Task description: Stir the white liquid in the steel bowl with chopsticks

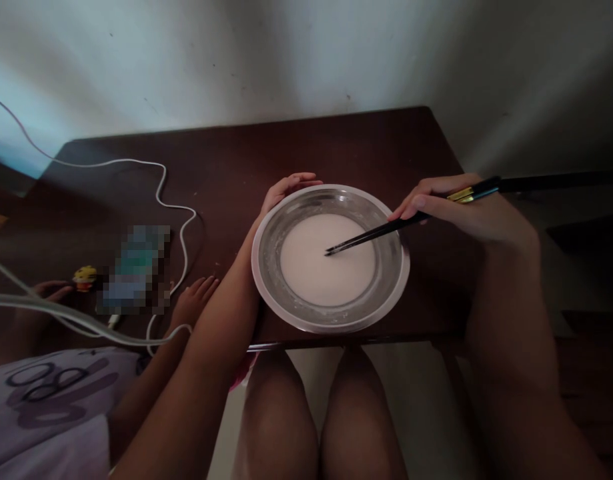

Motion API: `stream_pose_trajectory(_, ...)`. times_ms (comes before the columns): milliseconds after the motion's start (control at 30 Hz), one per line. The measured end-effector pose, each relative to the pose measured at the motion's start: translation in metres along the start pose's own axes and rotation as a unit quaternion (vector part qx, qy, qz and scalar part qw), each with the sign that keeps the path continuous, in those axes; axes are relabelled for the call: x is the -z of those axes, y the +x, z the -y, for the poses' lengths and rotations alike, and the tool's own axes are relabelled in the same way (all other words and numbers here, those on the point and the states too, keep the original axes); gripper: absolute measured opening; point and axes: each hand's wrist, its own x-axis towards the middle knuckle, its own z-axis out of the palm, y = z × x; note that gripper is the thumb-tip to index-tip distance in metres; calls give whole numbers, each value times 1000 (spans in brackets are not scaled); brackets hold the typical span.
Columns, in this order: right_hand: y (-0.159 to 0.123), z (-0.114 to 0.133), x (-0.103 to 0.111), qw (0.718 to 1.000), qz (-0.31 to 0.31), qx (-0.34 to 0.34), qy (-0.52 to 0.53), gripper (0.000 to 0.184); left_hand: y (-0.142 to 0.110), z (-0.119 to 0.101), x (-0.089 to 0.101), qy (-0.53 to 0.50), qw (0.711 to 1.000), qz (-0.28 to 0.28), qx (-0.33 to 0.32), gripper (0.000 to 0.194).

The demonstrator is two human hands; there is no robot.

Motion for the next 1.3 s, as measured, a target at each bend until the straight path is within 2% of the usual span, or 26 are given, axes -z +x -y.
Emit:
stream_pose_trajectory(133,1,-1,1,999,39,3,1,29,-7,-5,-7,-11,1000,-18,10,15)
stream_pose_trajectory(200,2,-1,1,998,61,17,5,29,-9,-7,-12,1,1000,-25,-15,15)
stream_pose_trajectory(267,3,-1,0,999,47,22,8,27,-10,-7,-14,11,999,-30,-32,17)
stream_pose_trajectory(400,1,2,0,1000,0,3,11,26,-8,-5,-11,-16,999,-34,1,19)
stream_pose_trajectory(567,1,2,0,998,65,17,10,32,-7,-4,-7,8,999,-31,-24,20)
stream_pose_trajectory(733,0,0,1,1000,15,6,2,28,-4,-3,-4,15,1000,-13,-4,18)
stream_pose_trajectory(867,0,1,3,998,64,4,-10,27,-1,-1,-4,-4,1000,-14,-1,16)
stream_pose_trajectory(1067,0,1,3,999,33,1,-15,29,-6,-7,-11,-39,997,-56,37,14)
stream_pose_trajectory(1233,2,2,1,995,94,13,5,32,-9,-10,-16,-35,997,-59,30,19)
stream_pose_trajectory(1300,2,3,1,997,73,22,7,30,-9,-9,-14,-34,998,-55,21,20)
